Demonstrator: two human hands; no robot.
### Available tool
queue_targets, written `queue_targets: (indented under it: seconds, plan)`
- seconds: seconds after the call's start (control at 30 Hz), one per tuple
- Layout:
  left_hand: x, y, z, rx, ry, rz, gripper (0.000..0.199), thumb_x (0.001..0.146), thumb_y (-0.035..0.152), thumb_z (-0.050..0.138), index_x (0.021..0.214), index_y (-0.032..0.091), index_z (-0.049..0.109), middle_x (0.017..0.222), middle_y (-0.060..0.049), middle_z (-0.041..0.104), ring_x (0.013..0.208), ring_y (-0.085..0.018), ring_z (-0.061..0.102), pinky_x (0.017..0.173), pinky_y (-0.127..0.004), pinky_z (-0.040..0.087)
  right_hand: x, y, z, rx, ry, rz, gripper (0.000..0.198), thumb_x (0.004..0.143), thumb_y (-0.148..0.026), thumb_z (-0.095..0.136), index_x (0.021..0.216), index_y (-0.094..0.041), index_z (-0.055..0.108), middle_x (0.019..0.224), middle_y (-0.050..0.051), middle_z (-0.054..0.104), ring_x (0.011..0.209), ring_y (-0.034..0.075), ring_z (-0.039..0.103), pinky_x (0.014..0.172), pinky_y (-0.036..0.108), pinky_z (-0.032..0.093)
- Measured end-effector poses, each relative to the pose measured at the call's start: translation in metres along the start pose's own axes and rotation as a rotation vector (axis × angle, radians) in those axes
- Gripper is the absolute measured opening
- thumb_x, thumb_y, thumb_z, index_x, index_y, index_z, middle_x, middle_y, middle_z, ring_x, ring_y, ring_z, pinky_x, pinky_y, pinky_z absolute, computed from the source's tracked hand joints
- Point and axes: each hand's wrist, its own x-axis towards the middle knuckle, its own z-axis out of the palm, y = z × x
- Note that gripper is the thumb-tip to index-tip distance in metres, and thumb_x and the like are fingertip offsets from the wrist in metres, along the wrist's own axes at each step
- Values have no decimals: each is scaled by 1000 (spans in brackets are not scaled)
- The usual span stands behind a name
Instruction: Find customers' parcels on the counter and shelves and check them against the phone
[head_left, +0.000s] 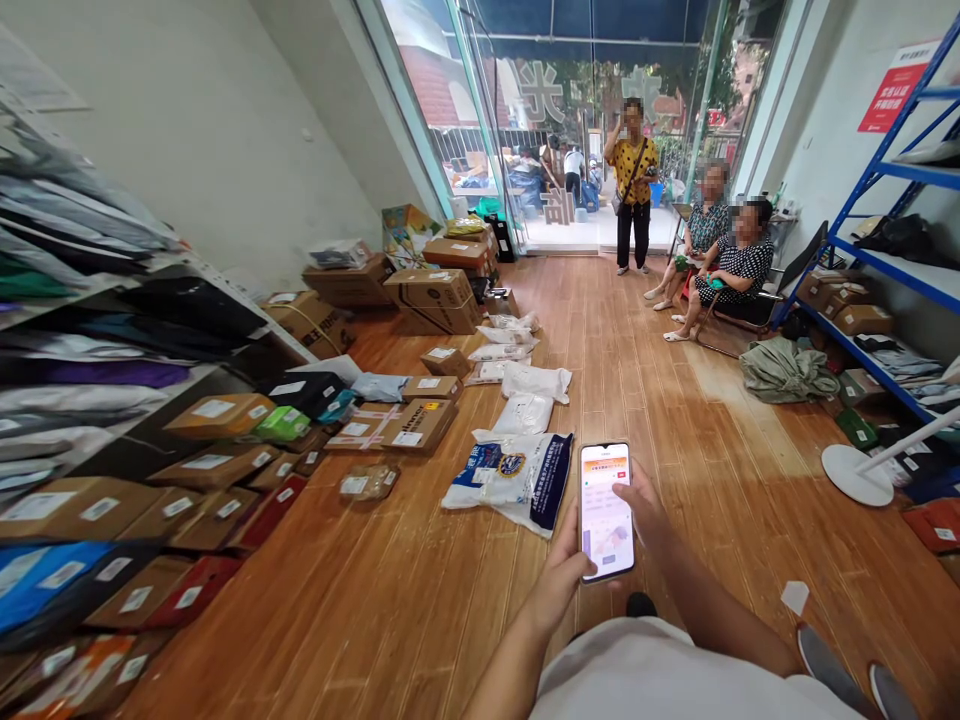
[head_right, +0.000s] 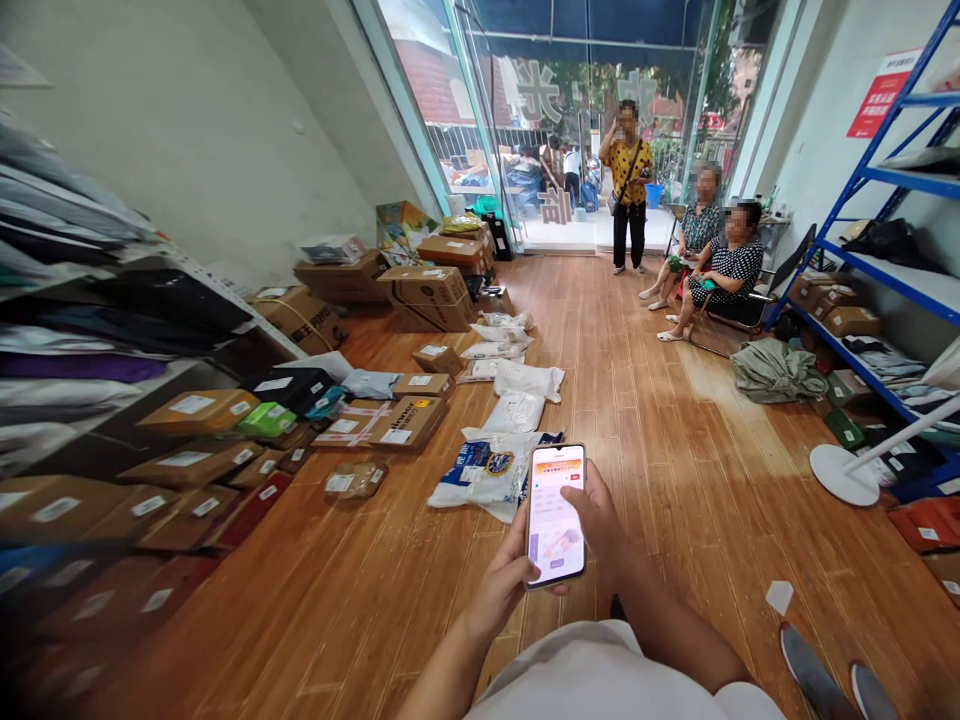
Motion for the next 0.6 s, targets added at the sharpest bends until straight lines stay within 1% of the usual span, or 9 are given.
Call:
queue_targets:
  seconds: [0.1,0.17,0.2,0.27,0.33,0.4,0.47,0.53,0.6]
  plan:
    - [-6,11,2,-78,-32,16,109,57,13,56,158,36,20,143,-3,58,124,-34,52,81,-37,59,-3,-3,-13,-85,-221,30,47,67,-42,74,108,-22,63,93,4,76,81,23,68,73,37,55]
    - [-11,18,4,-92,-40,17,107,61,13,56,158,39,18,143,-3,58,118,-33,56,77,-37,60,-6,-5,-21,-127,-336,50,49,68,-39,74,112,-22,63,98,4,76,85,23,68,78,38,54]
    - [-12,20,5,-93,-42,18,107,61,13,56,158,40,16,144,-3,57,115,-33,57,74,-36,61,-7,-5,-24,-135,-365,57,49,69,-38,73,114,-22,63,100,4,75,88,24,68,81,38,53]
    - [-14,22,6,-95,-46,16,108,62,14,56,158,39,14,145,-4,55,114,-33,57,71,-35,61,-8,-5,-28,-139,-378,59,48,70,-36,71,116,-22,63,102,4,75,91,24,67,82,37,52]
    - [-14,23,6,-104,-45,15,109,62,13,55,158,38,12,148,-4,53,118,-34,56,73,-36,61,-7,-3,-30,-148,-363,63,48,71,-37,70,115,-21,65,99,5,75,88,23,67,75,34,51]
    - [-13,23,7,-109,-45,15,108,62,13,55,158,38,12,150,-4,51,122,-35,54,77,-37,60,-5,0,-29,-163,-308,65,44,72,-42,68,111,-20,68,93,4,75,79,21,66,66,30,49]
    - [-12,22,8,-94,-59,7,108,63,14,56,158,38,13,151,-3,50,124,-37,53,74,-37,60,-2,2,-25,-174,-204,52,41,76,-50,66,104,-21,70,88,4,75,72,20,65,59,29,47]
    - [-11,21,8,-58,-71,-8,108,62,14,56,158,39,14,151,-4,50,123,-39,54,68,-38,60,2,4,-19,-163,-83,28,43,77,-59,64,94,-20,71,84,5,74,70,20,64,59,29,49]
    - [-11,18,9,-31,-53,-20,107,61,14,57,158,38,19,152,-3,49,121,-39,55,69,-38,60,4,4,-13,-148,10,15,49,76,-65,65,86,-18,70,77,5,73,67,20,64,60,30,50]
